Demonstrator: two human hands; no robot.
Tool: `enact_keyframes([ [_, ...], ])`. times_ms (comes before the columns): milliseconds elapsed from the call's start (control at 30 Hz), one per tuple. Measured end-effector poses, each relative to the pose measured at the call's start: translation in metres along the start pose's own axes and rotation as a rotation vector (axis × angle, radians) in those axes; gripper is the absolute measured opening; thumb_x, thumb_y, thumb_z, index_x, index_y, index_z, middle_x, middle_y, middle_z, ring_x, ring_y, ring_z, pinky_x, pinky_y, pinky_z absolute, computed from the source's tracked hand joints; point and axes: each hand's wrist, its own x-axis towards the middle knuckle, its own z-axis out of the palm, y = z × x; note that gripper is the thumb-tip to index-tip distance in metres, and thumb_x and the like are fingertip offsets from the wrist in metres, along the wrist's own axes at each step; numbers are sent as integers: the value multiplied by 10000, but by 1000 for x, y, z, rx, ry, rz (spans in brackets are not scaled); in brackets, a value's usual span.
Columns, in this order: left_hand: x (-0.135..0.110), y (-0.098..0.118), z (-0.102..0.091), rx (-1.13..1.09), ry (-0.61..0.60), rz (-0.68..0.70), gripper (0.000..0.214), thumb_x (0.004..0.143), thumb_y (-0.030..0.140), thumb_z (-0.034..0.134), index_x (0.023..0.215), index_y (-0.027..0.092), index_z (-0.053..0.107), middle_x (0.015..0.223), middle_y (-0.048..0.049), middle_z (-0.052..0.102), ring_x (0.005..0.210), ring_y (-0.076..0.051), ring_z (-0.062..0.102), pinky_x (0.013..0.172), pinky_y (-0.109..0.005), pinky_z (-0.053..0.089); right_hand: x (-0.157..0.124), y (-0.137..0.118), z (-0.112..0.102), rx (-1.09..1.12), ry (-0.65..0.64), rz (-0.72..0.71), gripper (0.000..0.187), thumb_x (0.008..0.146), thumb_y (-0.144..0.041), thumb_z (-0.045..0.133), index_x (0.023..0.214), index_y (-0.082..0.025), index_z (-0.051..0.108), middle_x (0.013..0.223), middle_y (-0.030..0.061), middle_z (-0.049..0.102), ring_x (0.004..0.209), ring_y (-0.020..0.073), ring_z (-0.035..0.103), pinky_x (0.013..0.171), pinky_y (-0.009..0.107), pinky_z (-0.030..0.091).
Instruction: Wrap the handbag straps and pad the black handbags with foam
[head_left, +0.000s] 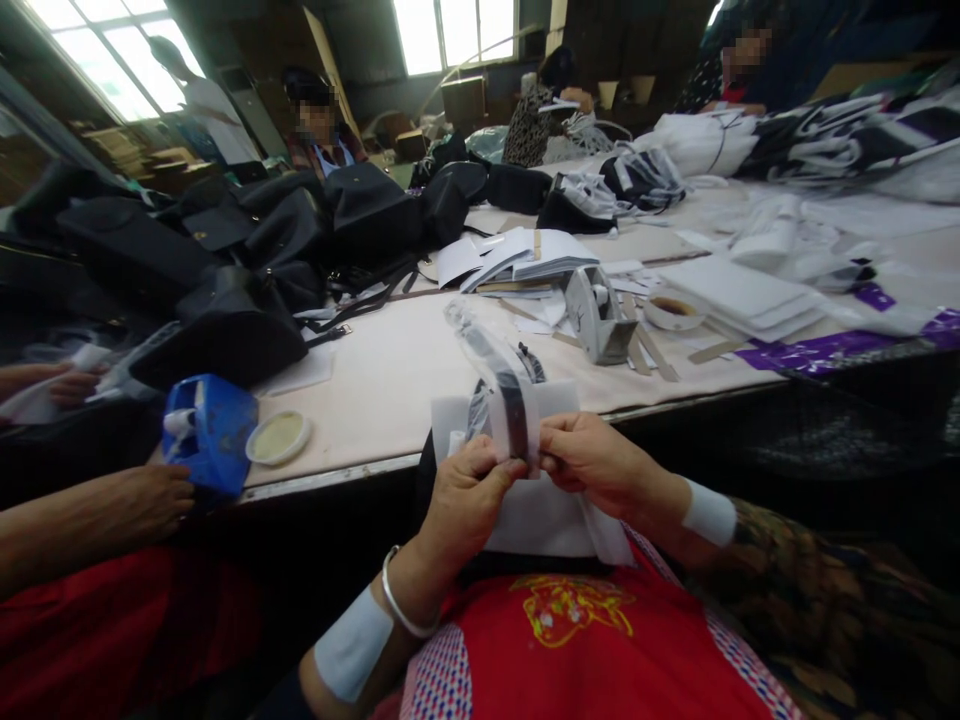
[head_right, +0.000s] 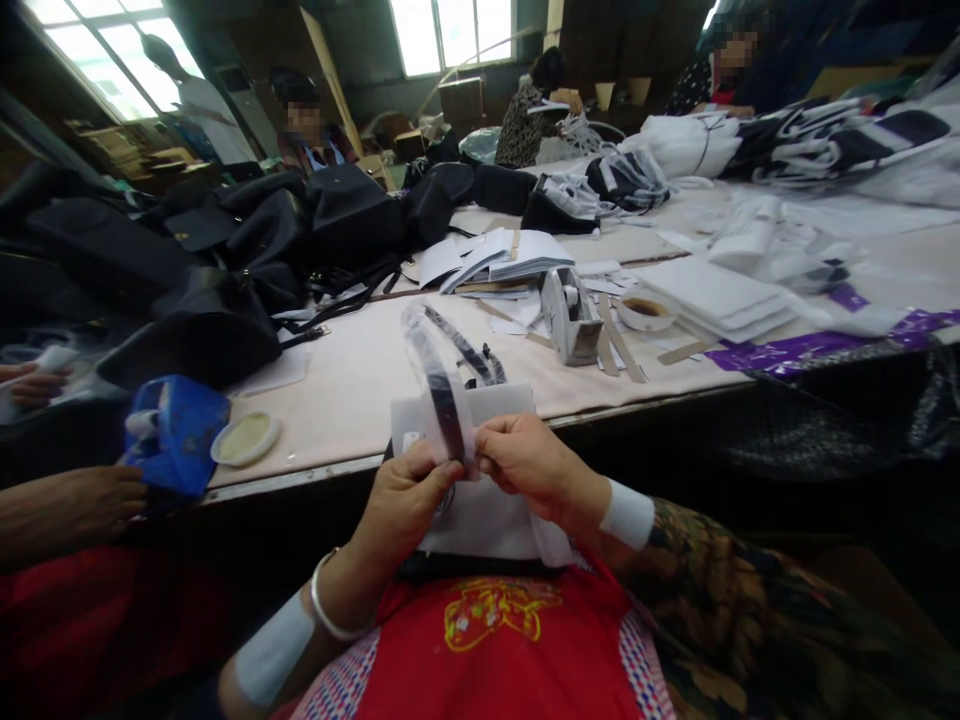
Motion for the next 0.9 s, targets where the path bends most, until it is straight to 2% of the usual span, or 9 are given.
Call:
enact_keyframes([
  [100,-2,1,2,51,44,-86,203,834,333,693,708,181,740,683,-11,653,667,-145,569,638,-252,443,3,1,1,-145,46,-98,249,739,-342,681,603,-169,565,505,-50,502,424,55,330,414,212,209],
  [200,-3,3,3,48,67,-208,288,833,384,683,644,166,697,502,32,544,476,-100,453,480,-228,333,3,4,-2,-502,95,-327,185,776,-226,591,600,-170,577,546,-30,539,517,86,434,496,218,314],
  [333,-2,2,4,-8,49,-278,360,814,457,702,619,156,673,469,34,545,430,-82,425,452,-218,292,-1,10,-7,-883,121,-695,247,846,-168,511,601,-188,495,582,-22,503,572,105,438,563,243,332],
  [433,-2,0,4,-83,43,-282,346,818,475,700,676,160,696,494,31,560,443,-86,450,463,-216,310,-4,10,-10,-925,54,-821,251,907,-189,481,660,-188,525,654,4,546,623,122,466,615,256,376],
  [500,-2,0,3,-99,45,-258,314,836,457,688,713,169,705,525,28,571,467,-94,473,474,-217,331,-6,6,-10,-828,-37,-750,245,924,-226,485,702,-181,576,688,12,576,651,129,495,634,255,405],
  [567,-3,1,3,-36,54,-188,286,854,423,679,706,179,699,571,19,579,512,-106,499,500,-222,365,-6,1,-8,-645,-103,-561,276,928,-315,522,718,-171,627,679,11,599,646,128,517,618,250,416],
  [700,-5,2,5,187,80,86,273,912,323,626,683,187,688,706,-14,587,665,-135,548,614,-244,431,-3,-1,0,-272,10,-218,387,804,-496,713,640,-149,665,597,1,603,563,104,490,545,237,376],
  [800,-5,-2,4,317,88,281,282,925,229,594,655,178,653,698,-12,531,684,-138,525,633,-250,421,-2,6,4,-106,43,-86,380,714,-497,795,654,-142,674,540,-33,541,487,72,393,476,224,289],
  [900,-5,-7,1,434,38,413,294,935,207,575,647,172,618,698,-13,496,661,-135,498,611,-254,406,-5,11,1,-108,19,-61,365,711,-476,794,657,-138,666,516,-55,479,478,64,341,465,221,251],
])
